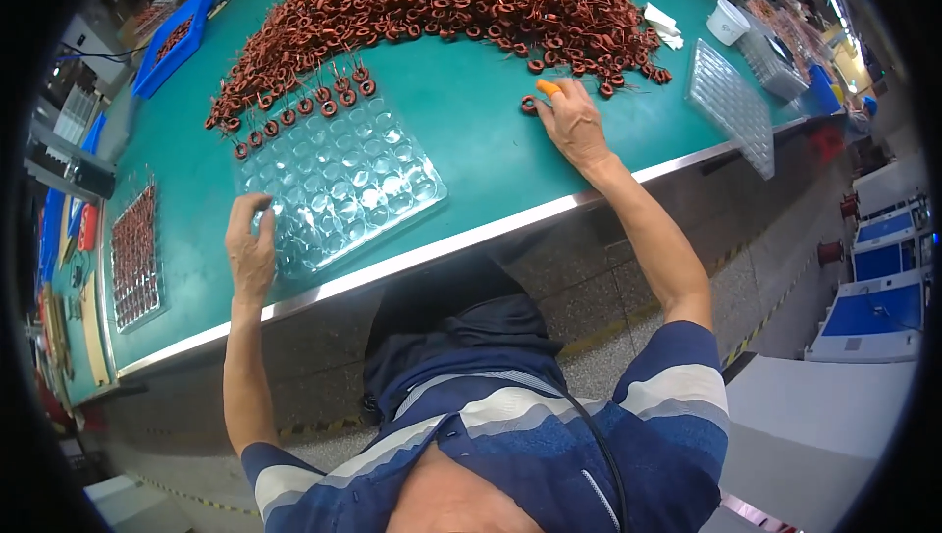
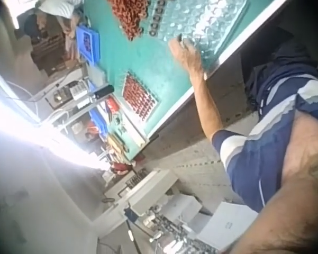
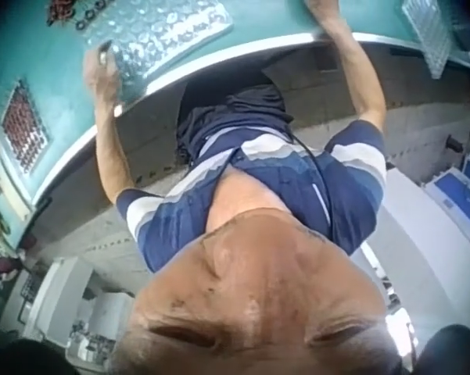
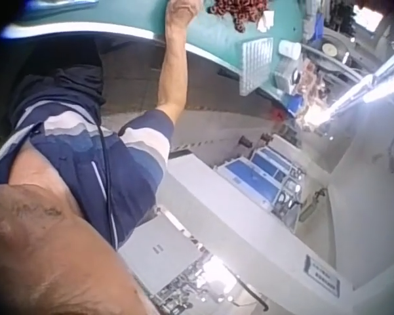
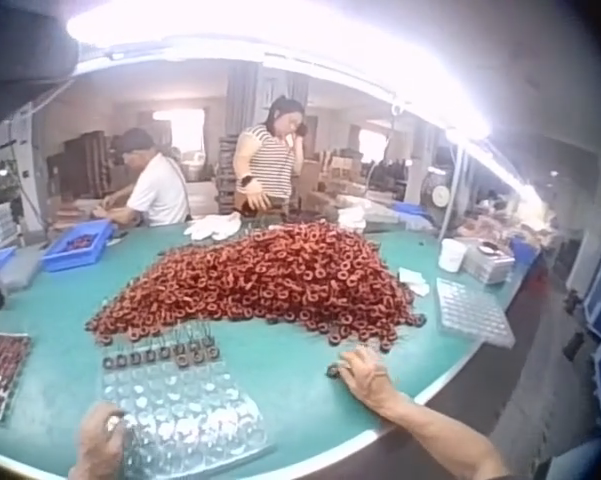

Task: Arranging copper inductor coils into a plastic blister tray on a manufacturing workbench.

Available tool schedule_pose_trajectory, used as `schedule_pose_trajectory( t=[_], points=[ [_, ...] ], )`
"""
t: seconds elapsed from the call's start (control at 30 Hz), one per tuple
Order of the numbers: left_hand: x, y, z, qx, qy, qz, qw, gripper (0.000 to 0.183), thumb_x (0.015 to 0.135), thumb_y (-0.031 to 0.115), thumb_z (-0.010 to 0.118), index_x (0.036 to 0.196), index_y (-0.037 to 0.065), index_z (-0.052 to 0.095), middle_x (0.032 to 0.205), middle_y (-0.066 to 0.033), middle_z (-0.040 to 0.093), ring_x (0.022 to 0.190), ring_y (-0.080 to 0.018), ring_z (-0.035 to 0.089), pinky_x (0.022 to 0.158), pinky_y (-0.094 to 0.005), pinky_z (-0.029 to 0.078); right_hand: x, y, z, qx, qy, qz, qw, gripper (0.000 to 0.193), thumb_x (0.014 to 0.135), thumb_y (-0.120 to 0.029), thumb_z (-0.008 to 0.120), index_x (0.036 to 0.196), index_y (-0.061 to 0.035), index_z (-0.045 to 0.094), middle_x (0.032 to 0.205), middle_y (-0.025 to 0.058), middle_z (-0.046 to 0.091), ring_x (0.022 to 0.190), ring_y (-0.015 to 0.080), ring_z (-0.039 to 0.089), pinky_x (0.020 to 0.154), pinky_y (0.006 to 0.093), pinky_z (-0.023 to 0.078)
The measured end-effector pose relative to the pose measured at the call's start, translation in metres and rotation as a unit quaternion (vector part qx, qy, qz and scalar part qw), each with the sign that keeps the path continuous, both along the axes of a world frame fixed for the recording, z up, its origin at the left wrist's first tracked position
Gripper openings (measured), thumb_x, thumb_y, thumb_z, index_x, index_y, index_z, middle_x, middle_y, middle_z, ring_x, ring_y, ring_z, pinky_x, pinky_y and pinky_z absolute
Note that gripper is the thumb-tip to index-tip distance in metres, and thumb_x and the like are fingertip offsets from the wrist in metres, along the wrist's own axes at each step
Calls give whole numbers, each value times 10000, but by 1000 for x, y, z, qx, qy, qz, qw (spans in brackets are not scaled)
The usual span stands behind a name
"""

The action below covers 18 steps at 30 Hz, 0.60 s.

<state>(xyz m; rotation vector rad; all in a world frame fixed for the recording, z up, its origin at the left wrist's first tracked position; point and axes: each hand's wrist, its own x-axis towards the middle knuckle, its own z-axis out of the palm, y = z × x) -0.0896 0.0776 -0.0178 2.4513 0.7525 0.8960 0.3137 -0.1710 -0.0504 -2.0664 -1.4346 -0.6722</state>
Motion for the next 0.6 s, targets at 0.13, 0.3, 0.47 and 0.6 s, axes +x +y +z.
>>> schedule_pose_trajectory(
  t=[0.13,0.3,0.47,0.6],
  points=[
    [21,-15,18,1,-22,-47,999,167,844,2,585,1011,0,589,1028,-157,592,971,-329,584,848,-374,451,8,9,-6,-15,-22,-62,998,262,858,-168,666,1061,-6,628,1028,120,583,946,312,562,818,409,473],
    [45,-25,31,2,-43,-72,996,169,834,5,596,1004,11,596,1009,-159,604,957,-341,589,831,-390,456,-1,14,-4,-35,56,15,998,343,860,-217,675,1107,10,607,1056,137,571,967,317,547,838,407,456],
    [81,-38,38,-21,-85,-130,988,148,820,0,603,967,-9,608,959,-160,619,920,-342,601,807,-393,465,4,23,-5,-98,75,44,991,310,859,-193,675,1082,14,611,1026,151,570,953,309,545,819,411,458],
    [109,-51,37,-48,-102,-169,979,154,822,15,607,973,-14,615,945,-172,623,895,-332,620,791,-391,483,-11,36,-4,-68,71,81,992,288,855,-178,674,1061,14,614,1001,149,572,919,314,541,795,411,459]
  ],
)
